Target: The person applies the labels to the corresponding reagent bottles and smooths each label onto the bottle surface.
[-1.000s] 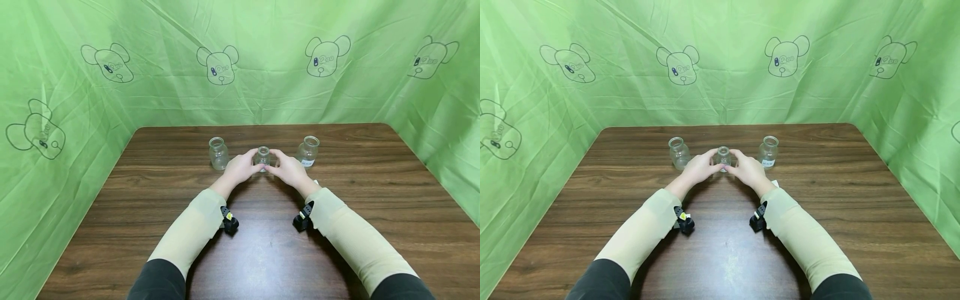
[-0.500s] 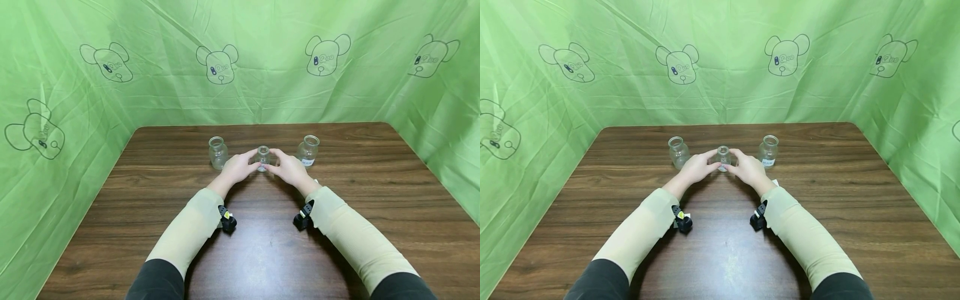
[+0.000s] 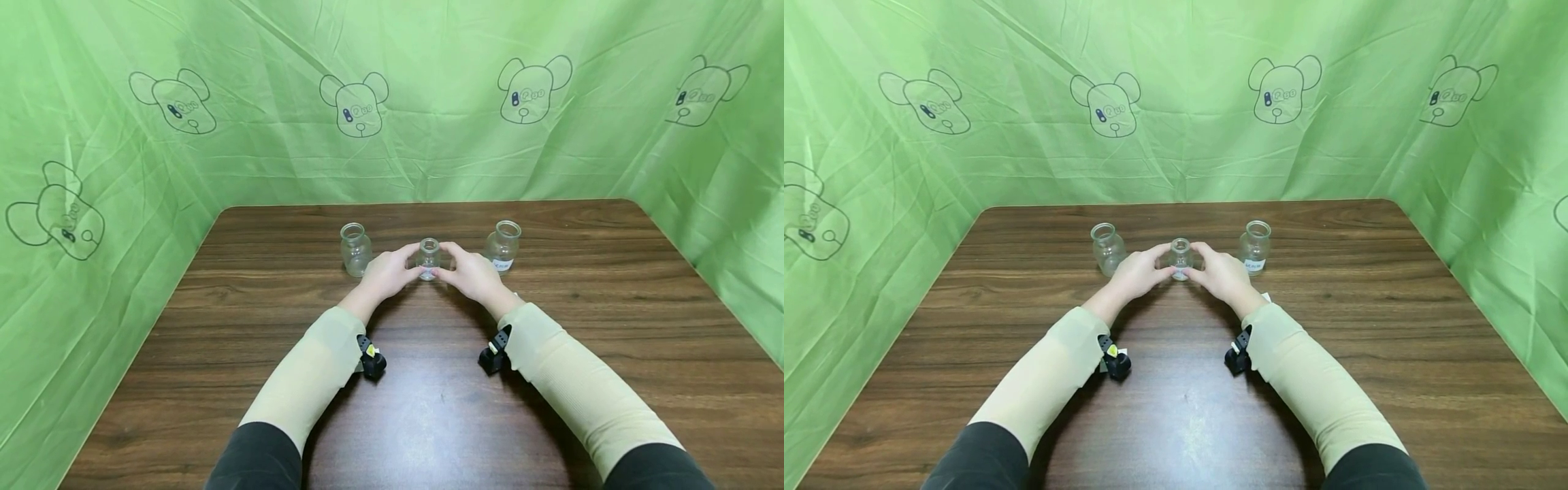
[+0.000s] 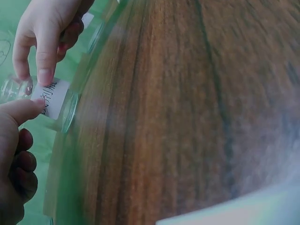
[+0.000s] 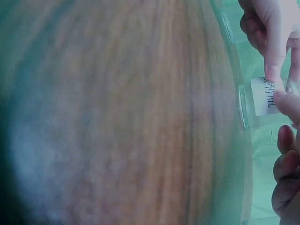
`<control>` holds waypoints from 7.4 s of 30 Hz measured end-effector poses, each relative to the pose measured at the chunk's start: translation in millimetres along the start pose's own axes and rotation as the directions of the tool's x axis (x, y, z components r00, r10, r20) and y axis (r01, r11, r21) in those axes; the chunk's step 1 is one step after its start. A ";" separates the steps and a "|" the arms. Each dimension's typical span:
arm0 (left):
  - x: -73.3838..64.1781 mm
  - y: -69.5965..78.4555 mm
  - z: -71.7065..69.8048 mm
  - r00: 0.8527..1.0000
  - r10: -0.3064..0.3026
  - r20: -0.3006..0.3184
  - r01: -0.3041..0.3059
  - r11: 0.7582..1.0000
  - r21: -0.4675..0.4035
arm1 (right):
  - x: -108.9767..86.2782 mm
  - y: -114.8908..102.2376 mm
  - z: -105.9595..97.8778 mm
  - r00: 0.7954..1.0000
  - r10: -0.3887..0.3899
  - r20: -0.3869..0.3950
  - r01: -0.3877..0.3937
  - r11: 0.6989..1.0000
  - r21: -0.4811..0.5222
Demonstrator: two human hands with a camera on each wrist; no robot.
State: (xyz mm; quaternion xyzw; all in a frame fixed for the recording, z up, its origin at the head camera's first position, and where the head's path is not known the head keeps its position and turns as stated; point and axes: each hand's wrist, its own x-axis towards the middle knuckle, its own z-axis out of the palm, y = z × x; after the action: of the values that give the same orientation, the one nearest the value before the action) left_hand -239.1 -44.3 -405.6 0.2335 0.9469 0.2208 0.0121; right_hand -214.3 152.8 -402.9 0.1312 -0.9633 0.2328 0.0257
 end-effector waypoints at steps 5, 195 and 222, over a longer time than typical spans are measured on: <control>-1.1 -2.1 -0.5 1.000 -0.001 -0.002 0.001 1.000 0.028 | 1.4 1.3 -0.3 0.999 -0.045 -0.004 0.045 0.999 -0.031; -9.5 -13.5 -13.5 0.999 0.017 0.030 -0.019 0.997 0.071 | 4.0 11.5 7.1 0.986 -0.163 0.033 0.160 0.983 0.092; -58.8 -26.7 -29.3 1.000 0.028 0.014 -0.027 0.998 -0.060 | -35.9 10.9 -9.2 0.991 -0.128 0.040 0.116 0.968 0.224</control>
State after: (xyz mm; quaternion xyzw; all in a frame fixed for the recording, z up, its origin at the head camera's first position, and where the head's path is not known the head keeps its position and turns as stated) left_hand -202.1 -103.8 -395.1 0.2476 0.9364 0.2477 0.0230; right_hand -182.8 175.0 -403.6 0.1984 -0.9218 0.3330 -0.0012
